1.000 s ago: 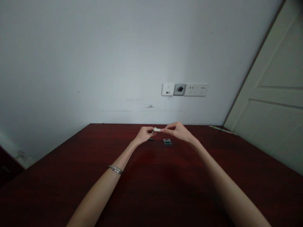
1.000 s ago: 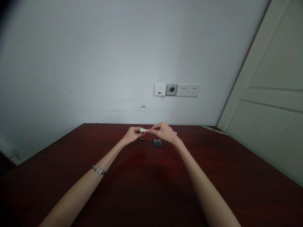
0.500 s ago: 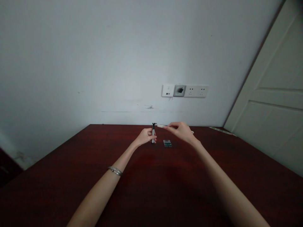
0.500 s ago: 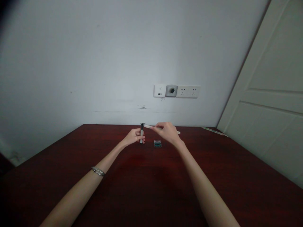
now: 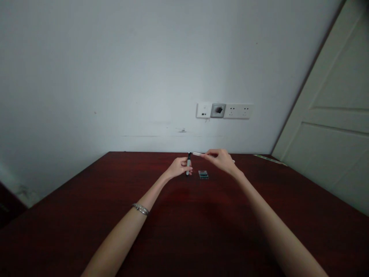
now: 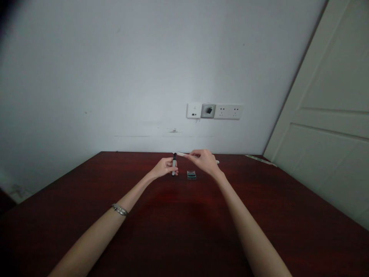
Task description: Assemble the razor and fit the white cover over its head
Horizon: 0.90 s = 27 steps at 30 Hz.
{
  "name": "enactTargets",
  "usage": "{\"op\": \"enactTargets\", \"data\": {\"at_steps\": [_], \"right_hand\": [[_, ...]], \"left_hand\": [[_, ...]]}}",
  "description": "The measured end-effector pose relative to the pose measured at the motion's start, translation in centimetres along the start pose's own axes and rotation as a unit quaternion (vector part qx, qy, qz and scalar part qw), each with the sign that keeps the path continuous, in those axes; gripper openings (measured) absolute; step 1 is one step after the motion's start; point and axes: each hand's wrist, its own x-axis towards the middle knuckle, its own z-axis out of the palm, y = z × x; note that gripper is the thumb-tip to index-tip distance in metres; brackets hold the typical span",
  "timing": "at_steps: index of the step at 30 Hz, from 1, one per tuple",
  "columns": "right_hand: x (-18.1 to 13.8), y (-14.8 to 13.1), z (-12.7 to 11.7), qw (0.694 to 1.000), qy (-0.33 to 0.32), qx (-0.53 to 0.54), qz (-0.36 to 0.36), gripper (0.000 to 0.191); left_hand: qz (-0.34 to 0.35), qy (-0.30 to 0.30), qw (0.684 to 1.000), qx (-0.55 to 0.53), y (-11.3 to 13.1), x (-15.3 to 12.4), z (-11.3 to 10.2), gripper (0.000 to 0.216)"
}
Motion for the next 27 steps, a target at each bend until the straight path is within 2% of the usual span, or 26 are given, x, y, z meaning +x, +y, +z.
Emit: {"op": "enactTargets", "data": {"at_steps": [8,14,20,24,27], "right_hand": [[-0.4,-2.0,0.5,1.000,0.004,-0.011,-0.007,0.044],[0.0,-0.4,-0.4,1.000,0.007,0.000,-0.014,0.045],[-0.1,1.8,-0.6,0.996,0.057,-0.035,0.052,0.048],[0.0,1.9,0.4,0.993,0.033,0.101,0.057,0.052],[-0.1,0.5,2.0,0.966,0.021,0.237,0.102,0.052]], "left_hand": [[0.030,0.012,0.999,0.043,1.0,-0.1,0.8,0.017],[0.038,0.034,0.998,0.039,0.9,0.0,0.7,0.017],[0.024,0.062,0.998,-0.011,1.1,0.0,-0.1,0.023],[0.013,0.068,0.998,-0.010,1.1,0.1,-0.1,0.019],[0.009,0.061,0.998,-0.002,0.8,0.2,0.1,0.016]]}}
